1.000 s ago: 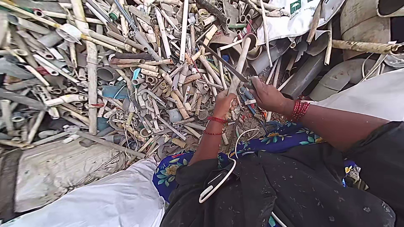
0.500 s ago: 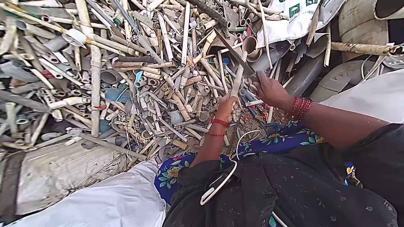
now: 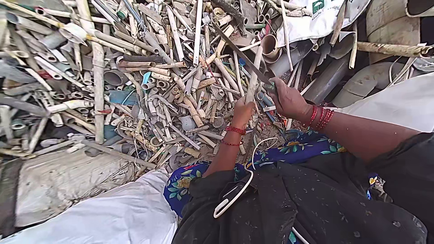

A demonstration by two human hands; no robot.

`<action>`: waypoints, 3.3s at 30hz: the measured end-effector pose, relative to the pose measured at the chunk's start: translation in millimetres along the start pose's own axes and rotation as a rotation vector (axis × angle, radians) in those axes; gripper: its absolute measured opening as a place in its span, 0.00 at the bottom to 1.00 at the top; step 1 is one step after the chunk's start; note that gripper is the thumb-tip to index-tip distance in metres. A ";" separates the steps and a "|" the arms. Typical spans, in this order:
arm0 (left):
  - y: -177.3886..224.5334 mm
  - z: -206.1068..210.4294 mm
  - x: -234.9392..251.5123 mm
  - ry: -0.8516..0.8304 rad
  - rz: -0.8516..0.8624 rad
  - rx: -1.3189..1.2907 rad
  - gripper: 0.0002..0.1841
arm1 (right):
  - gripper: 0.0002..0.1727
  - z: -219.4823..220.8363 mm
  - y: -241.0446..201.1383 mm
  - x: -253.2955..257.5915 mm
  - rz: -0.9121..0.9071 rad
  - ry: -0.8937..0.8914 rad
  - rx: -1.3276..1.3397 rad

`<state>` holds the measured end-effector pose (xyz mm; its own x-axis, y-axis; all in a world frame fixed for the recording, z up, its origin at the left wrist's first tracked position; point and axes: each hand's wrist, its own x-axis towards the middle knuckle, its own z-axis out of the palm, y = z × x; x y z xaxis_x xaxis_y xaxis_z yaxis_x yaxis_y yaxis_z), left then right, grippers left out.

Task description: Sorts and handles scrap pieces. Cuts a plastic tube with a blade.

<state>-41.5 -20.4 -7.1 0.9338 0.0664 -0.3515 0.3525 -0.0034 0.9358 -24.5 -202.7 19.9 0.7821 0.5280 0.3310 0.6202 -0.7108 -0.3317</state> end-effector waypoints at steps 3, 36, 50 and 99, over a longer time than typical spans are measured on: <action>-4.8 0.6 3.4 0.012 0.017 0.105 0.18 | 0.21 2.9 -3.6 11.8 0.309 -0.538 -0.154; 5.6 1.4 -17.5 -0.086 0.119 0.001 0.12 | 0.22 -24.6 31.0 20.0 0.403 -0.295 -0.116; 5.1 -1.3 -12.5 -0.039 0.055 -0.074 0.08 | 0.25 -32.1 35.1 20.2 0.327 -0.012 0.045; -16.9 12.5 -5.8 -0.130 0.028 0.161 0.16 | 0.23 -47.5 73.8 21.8 0.820 0.161 0.798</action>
<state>-52.1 -33.2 -21.2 0.9396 -0.0652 -0.3360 0.3221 -0.1640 0.9324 35.5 -265.6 44.6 0.9863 -0.0627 -0.1527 -0.1644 -0.2867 -0.9438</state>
